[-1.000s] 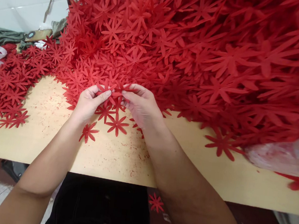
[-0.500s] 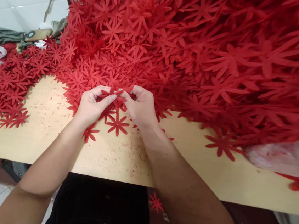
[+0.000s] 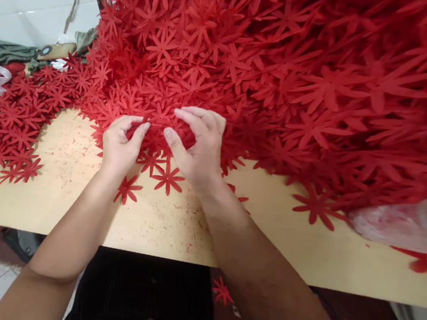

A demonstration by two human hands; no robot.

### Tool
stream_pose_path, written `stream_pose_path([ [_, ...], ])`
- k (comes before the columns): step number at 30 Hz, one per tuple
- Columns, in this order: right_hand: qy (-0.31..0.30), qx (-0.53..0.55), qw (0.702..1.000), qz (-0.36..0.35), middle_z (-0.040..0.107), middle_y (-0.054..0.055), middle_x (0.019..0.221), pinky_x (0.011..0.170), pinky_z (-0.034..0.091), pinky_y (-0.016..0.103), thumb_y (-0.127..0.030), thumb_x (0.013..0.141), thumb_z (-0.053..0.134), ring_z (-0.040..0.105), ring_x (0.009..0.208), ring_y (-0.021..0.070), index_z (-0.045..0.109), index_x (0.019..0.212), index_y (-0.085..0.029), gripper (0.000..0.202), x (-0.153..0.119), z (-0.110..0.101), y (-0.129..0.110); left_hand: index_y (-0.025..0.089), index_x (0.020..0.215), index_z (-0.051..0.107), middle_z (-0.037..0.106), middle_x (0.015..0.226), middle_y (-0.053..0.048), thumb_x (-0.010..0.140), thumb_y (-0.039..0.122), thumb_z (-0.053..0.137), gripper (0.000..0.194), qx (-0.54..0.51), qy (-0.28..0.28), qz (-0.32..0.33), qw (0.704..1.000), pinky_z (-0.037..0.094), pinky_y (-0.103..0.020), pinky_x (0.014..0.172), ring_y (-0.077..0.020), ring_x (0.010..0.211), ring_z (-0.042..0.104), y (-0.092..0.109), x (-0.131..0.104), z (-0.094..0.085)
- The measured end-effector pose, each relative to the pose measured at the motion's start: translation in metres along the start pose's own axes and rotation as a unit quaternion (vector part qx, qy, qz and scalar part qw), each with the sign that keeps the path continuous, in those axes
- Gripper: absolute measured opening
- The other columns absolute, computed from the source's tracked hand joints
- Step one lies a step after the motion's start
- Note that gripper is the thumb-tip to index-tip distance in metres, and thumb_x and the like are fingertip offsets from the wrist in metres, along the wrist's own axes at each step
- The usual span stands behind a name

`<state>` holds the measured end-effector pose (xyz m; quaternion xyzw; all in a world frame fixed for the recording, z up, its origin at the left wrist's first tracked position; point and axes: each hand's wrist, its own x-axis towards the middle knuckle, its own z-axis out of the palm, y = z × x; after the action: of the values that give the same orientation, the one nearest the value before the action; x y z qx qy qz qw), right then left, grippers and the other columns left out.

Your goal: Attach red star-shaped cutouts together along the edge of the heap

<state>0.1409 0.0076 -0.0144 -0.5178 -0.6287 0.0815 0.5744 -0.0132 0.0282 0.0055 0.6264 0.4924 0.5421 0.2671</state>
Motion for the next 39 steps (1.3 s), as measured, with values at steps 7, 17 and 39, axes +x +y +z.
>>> stream_pose_path([
  [7,-0.123,0.325,0.914,0.211,0.069,0.004,0.09,0.079,0.057,0.035,-0.056,0.067,0.07,0.066,0.081,0.0157,0.065,0.095,-0.02,0.046,-0.004,0.013,-0.004,0.018,0.057,0.047,0.043,0.052,0.006,0.077,0.044,0.064,0.037,0.004,-0.084,-0.068,0.994,0.03,-0.021,0.047,-0.0058,0.049,0.036,0.006,-0.011,0.009],
  [17,-0.083,0.411,0.878,0.229,0.066,-0.003,0.074,0.075,0.056,0.029,-0.046,0.057,0.081,0.063,0.072,0.0109,0.066,0.072,-0.022,0.032,0.005,0.006,-0.011,0.02,0.05,0.031,0.029,0.045,0.007,0.077,0.06,0.058,0.055,-0.069,-0.159,-0.122,0.977,0.022,-0.024,0.042,-0.0051,0.043,0.024,0.013,-0.01,0.012],
  [39,-0.008,0.299,0.929,0.216,0.048,-0.003,0.063,0.055,0.045,0.026,-0.056,0.074,0.065,0.048,0.057,0.0094,0.051,0.073,-0.024,0.035,0.007,0.005,0.012,0.019,0.091,0.064,0.067,0.088,-0.002,0.062,0.028,0.079,0.034,-0.158,-0.174,-0.114,0.965,0.05,-0.023,0.072,-0.0097,0.077,0.06,0.006,-0.007,0.01],
])
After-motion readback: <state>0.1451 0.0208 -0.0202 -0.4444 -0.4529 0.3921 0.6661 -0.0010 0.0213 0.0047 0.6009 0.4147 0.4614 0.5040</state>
